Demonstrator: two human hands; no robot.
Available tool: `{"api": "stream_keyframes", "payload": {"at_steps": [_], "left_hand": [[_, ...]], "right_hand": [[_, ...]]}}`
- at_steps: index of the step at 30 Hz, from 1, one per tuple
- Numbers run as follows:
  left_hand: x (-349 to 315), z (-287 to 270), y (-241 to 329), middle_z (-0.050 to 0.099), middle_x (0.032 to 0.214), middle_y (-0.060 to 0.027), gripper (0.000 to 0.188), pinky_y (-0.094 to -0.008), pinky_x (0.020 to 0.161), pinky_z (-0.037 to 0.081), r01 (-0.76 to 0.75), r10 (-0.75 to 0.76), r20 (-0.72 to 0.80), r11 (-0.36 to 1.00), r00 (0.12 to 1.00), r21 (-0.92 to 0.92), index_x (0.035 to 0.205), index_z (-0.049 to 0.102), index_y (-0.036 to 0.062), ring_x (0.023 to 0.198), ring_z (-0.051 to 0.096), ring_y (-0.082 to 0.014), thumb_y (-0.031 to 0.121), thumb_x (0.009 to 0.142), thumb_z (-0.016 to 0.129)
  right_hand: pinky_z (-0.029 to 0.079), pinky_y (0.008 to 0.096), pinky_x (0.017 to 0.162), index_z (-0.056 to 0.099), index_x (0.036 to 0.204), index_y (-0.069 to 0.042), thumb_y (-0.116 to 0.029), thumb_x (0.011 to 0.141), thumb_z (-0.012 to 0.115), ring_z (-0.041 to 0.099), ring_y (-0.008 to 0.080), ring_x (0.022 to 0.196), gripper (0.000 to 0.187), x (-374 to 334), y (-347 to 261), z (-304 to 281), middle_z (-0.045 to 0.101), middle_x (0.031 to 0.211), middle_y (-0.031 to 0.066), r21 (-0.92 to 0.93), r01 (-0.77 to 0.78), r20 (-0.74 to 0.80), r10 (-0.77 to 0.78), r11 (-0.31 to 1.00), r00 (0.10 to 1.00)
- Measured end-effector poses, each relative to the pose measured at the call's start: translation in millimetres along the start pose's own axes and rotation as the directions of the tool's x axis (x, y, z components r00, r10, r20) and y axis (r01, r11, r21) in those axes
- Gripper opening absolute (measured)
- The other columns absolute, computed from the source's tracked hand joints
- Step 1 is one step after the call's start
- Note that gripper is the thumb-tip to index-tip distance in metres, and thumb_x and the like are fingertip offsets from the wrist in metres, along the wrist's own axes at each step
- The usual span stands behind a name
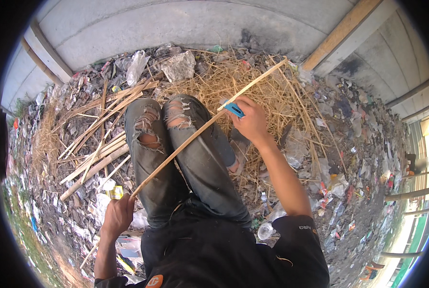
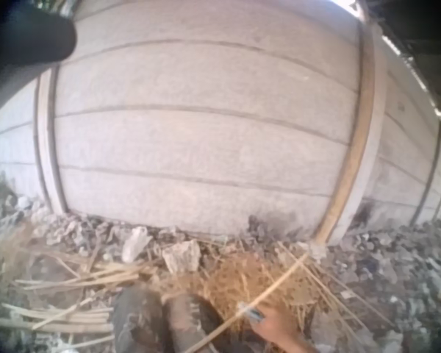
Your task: The person sits on a small stool and uses a knife to split long bamboo sticks into thin strips. They hold the bamboo with one hand and use the knife to shave and split the material, creating a pile of thin strips on the ground.
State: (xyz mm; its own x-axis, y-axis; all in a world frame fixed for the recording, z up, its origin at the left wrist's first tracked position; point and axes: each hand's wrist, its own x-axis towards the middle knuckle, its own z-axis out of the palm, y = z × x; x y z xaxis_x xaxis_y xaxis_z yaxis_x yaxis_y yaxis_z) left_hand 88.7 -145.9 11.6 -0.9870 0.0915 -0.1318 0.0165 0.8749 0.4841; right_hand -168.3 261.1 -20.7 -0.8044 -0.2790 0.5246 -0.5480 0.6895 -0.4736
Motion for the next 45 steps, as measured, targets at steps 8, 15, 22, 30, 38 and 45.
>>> {"api": "stream_keyframes", "payload": {"at_steps": [8,15,22,30,38,45], "left_hand": [[1,-6,2,0.057,0.058,-0.0223,0.028,-0.0534,0.051,0.045,0.031,-0.031,0.007,0.999,0.999,0.040,0.081,0.057,0.0041,0.056,0.059,-0.0473,0.021,0.104,0.058],[6,-5,7,0.055,0.058,-0.0233,0.029,-0.0540,0.051,0.044,0.029,-0.029,0.024,1.000,0.999,0.005,0.080,0.057,0.0035,0.056,0.058,-0.0473,0.020,0.103,0.058],[33,5,35,0.053,0.061,-0.0272,0.030,-0.0528,0.055,0.043,0.002,0.003,0.045,0.994,0.999,-0.111,0.081,0.055,-0.0017,0.062,0.057,-0.0511,0.017,0.104,0.056],[49,22,60,0.062,0.061,-0.0192,0.025,-0.0523,0.050,0.049,-0.044,0.060,-0.090,0.984,0.994,0.173,0.085,0.056,0.0059,0.057,0.064,-0.0439,0.023,0.103,0.062],[32,12,63,0.065,0.064,-0.0127,0.023,-0.0493,0.046,0.049,-0.059,0.099,-0.121,0.952,0.988,0.300,0.092,0.054,0.0109,0.053,0.065,-0.0377,0.029,0.102,0.064],[31,17,56,0.064,0.063,-0.0128,0.021,-0.0494,0.045,0.048,-0.031,0.068,-0.118,0.956,0.991,0.290,0.093,0.054,0.0104,0.051,0.064,-0.0373,0.027,0.102,0.064]], "right_hand": [[0.046,0.0259,0.052,0.073,0.100,-0.001,-0.029,0.102,0.069,0.060,0.0133,0.057,0.029,-2,39,0,0.076,0.083,0.0102,0.483,-0.467,-0.084,0.570,0.741,0.817],[0.032,0.0228,0.044,0.071,0.099,-0.004,-0.049,0.100,0.067,0.041,0.0046,0.046,0.045,-13,50,-37,0.063,0.071,0.0031,0.682,-0.669,0.072,0.883,0.297,0.465],[0.036,0.0330,0.049,0.068,0.083,-0.002,-0.054,0.106,0.052,0.049,0.0116,0.052,0.059,-64,24,-10,0.053,0.060,0.0027,0.336,-0.587,0.046,0.609,0.737,0.792],[0.049,0.0539,0.060,0.065,0.081,0.000,-0.052,0.104,0.053,0.065,0.0459,0.065,0.059,-62,-75,6,0.062,0.064,0.0250,-0.092,-0.330,0.369,0.340,0.940,0.865],[0.052,0.0512,0.059,0.070,0.082,-0.001,-0.057,0.107,0.043,0.066,0.0418,0.064,0.066,-39,44,-3,0.065,0.065,0.0202,-0.262,-0.486,0.134,0.530,0.834,0.837],[0.052,0.0510,0.058,0.068,0.080,-0.002,-0.055,0.105,0.049,0.067,0.0426,0.065,0.061,-40,-3,8,0.064,0.064,0.0213,-0.130,-0.356,0.176,0.375,0.925,0.910]]}}
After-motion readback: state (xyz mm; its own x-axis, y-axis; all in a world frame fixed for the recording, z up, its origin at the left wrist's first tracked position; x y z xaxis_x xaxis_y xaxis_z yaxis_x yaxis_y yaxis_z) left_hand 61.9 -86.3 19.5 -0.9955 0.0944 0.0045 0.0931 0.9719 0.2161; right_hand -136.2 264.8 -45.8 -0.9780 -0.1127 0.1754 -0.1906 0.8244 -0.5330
